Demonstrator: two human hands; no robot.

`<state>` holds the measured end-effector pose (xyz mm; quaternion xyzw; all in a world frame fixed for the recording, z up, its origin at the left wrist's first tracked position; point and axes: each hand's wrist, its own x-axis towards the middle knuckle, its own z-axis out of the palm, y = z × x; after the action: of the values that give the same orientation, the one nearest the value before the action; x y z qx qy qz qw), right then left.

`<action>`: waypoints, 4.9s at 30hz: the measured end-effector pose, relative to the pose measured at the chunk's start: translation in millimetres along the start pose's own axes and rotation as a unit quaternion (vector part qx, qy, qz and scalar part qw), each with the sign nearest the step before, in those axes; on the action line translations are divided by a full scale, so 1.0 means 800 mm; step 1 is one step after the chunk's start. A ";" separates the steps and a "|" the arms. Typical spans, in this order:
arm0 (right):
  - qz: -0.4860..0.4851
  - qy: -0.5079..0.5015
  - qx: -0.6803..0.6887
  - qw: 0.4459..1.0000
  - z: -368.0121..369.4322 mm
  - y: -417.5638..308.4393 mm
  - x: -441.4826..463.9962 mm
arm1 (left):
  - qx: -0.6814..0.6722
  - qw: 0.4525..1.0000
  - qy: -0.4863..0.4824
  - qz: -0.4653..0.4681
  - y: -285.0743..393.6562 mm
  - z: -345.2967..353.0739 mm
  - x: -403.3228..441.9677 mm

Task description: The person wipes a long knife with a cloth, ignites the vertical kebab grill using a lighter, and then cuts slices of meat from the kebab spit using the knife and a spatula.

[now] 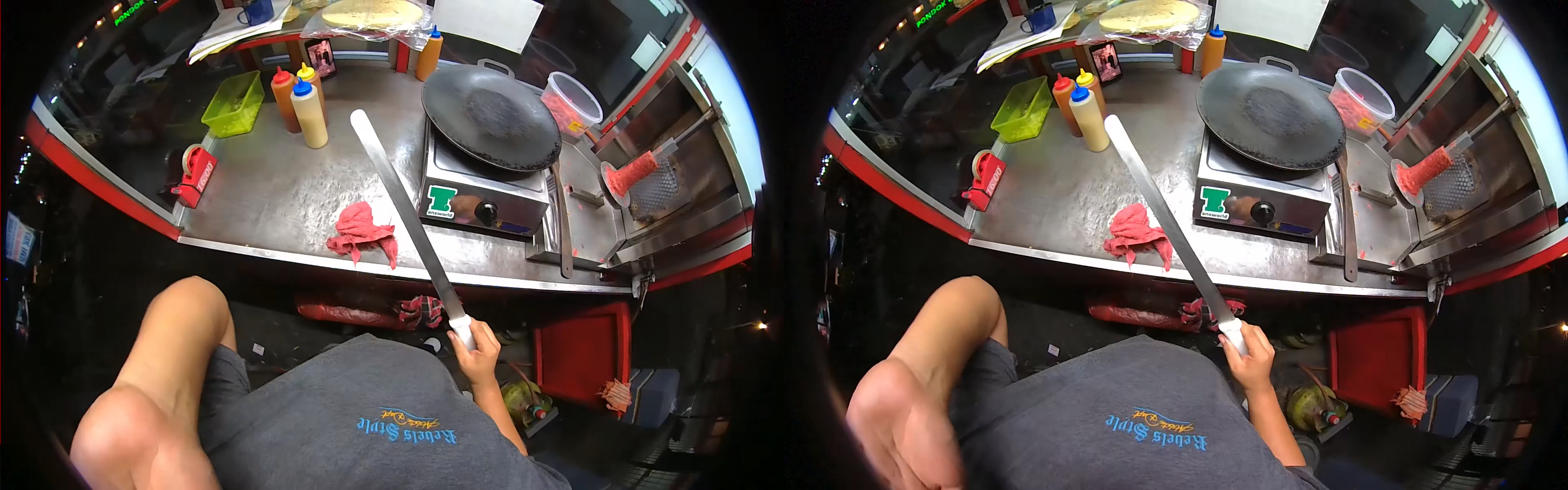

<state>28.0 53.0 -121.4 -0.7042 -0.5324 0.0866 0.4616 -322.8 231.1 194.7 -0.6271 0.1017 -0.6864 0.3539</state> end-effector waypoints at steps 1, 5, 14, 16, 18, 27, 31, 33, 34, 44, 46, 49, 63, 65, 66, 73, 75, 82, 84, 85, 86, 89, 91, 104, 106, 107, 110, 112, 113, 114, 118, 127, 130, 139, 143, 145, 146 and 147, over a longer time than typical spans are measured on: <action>-0.002 0.005 0.007 1.000 0.002 -0.001 -0.001 | -0.024 0.999 0.044 -0.017 -0.003 -0.011 -0.012; -0.021 0.014 0.020 0.999 0.009 -0.003 -0.007 | -0.121 0.975 0.085 -0.167 0.019 0.003 -0.088; -0.029 0.012 0.032 0.999 0.013 -0.017 -0.019 | -0.249 0.631 0.000 -0.735 0.108 0.117 -0.256; -0.034 0.006 0.031 0.999 0.011 -0.019 -0.020 | -0.268 0.598 -0.007 -0.755 0.108 0.117 -0.268; -0.037 -0.004 0.027 0.999 0.010 -0.021 -0.020 | -0.274 0.585 -0.023 -0.763 0.105 0.116 -0.269; -0.047 -0.036 0.035 0.998 0.014 -0.009 -0.027 | -0.281 0.574 0.024 -0.768 0.100 0.111 -0.274; -0.037 -0.043 0.035 0.998 0.015 -0.007 -0.028 | -0.253 0.579 0.007 -0.775 0.102 0.102 -0.279; -0.030 -0.045 0.038 0.998 0.017 -0.002 -0.030 | -0.243 0.588 -0.004 -0.772 0.103 0.099 -0.280; -0.030 -0.044 0.037 0.998 0.018 0.000 -0.031 | -0.240 0.594 -0.011 -0.768 0.104 0.099 -0.279; -0.017 -0.047 0.039 0.998 0.015 0.006 -0.029 | -0.210 0.627 -0.042 -0.749 0.105 0.096 -0.265; -0.015 -0.062 0.045 0.997 0.012 0.007 -0.029 | -0.207 0.627 -0.041 -0.750 0.105 0.095 -0.264; -0.012 -0.096 0.054 0.994 0.005 0.005 -0.027 | -0.221 0.613 -0.034 -0.758 0.106 0.094 -0.262; -0.046 -0.039 0.001 0.998 0.004 0.003 -0.030 | -0.229 0.601 -0.035 -0.765 0.105 0.089 -0.262; -0.046 -0.023 -0.005 0.999 0.005 0.002 -0.031 | -0.229 0.604 -0.030 -0.763 0.105 0.088 -0.260; -0.045 -0.018 -0.007 0.999 0.005 0.000 -0.030 | -0.229 0.605 -0.027 -0.762 0.105 0.087 -0.260; -0.040 -0.032 -0.006 0.999 0.000 0.002 -0.033 | -0.241 0.602 -0.020 -0.761 0.101 0.083 -0.261; -0.041 -0.046 0.001 0.998 -0.002 0.003 -0.033 | -0.233 0.604 -0.027 -0.762 0.100 0.083 -0.262; -0.026 -0.082 0.024 0.996 -0.004 -0.004 -0.034 | -0.235 0.603 -0.022 -0.762 0.098 0.084 -0.257; -0.026 -0.077 0.022 0.996 -0.004 -0.003 -0.035 | -0.235 0.602 -0.022 -0.763 0.097 0.084 -0.258; -0.026 -0.075 0.021 0.997 -0.003 -0.002 -0.035 | -0.234 0.602 -0.024 -0.763 0.097 0.083 -0.258; -0.025 -0.075 0.024 0.997 -0.003 -0.002 -0.034 | -0.234 0.603 -0.027 -0.762 0.097 0.083 -0.258; -0.022 -0.080 0.036 0.996 -0.003 0.000 -0.032 | -0.238 0.600 -0.025 -0.763 0.097 0.082 -0.260; -0.019 -0.089 0.049 0.995 -0.004 0.001 -0.032 | -0.240 0.598 -0.025 -0.764 0.097 0.082 -0.261; -0.005 -0.091 0.053 0.994 -0.002 0.007 -0.033 | -0.235 0.598 -0.036 -0.765 0.097 0.077 -0.258; -0.004 -0.064 0.041 0.997 0.001 0.012 -0.034 | -0.244 0.601 -0.039 -0.760 0.097 0.076 -0.257; 0.000 -0.044 0.033 0.998 0.003 0.015 -0.035 | -0.250 0.603 -0.042 -0.757 0.097 0.077 -0.255; 0.006 0.014 0.006 1.000 0.006 0.022 -0.035 | -0.272 0.604 -0.064 -0.746 0.098 0.074 -0.253; -0.017 0.040 -0.045 0.998 0.001 0.024 -0.029 | -0.295 0.604 -0.075 -0.737 0.098 0.072 -0.251; -0.030 0.053 -0.068 0.996 -0.002 0.026 -0.027 | -0.309 0.603 -0.077 -0.731 0.098 0.071 -0.250; -0.032 0.065 -0.087 0.994 -0.005 0.028 -0.026 | -0.322 0.603 -0.079 -0.726 0.097 0.070 -0.249; -0.039 0.103 -0.170 0.979 -0.024 0.029 -0.019 | -0.370 0.653 -0.110 -0.652 0.093 0.063 -0.276; -0.069 0.192 -0.259 0.944 -0.059 0.041 -0.013 | -0.419 0.645 -0.093 -0.633 0.097 0.069 -0.278; -0.084 0.210 -0.278 0.934 -0.070 0.041 -0.009 | -0.424 0.648 -0.101 -0.625 0.096 0.069 -0.281; -0.090 0.242 -0.294 0.920 -0.079 0.037 -0.002 | -0.436 0.648 -0.113 -0.615 0.095 0.069 -0.282; -0.087 0.240 -0.292 0.922 -0.078 0.037 -0.002 | -0.431 0.645 -0.113 -0.621 0.096 0.069 -0.282; -0.089 0.239 -0.293 0.922 -0.077 0.038 -0.002 | -0.434 0.642 -0.109 -0.623 0.096 0.069 -0.283; -0.090 0.239 -0.293 0.921 -0.077 0.039 -0.002 | -0.437 0.640 -0.106 -0.623 0.097 0.069 -0.284; -0.088 0.238 -0.290 0.923 -0.077 0.039 -0.002 | -0.440 0.638 -0.102 -0.624 0.097 0.069 -0.285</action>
<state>85.7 17.0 -110.7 -0.7578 -0.4684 -0.2825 0.3557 -252.0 331.2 -19.7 -0.6892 -0.0605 -0.5495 -0.4683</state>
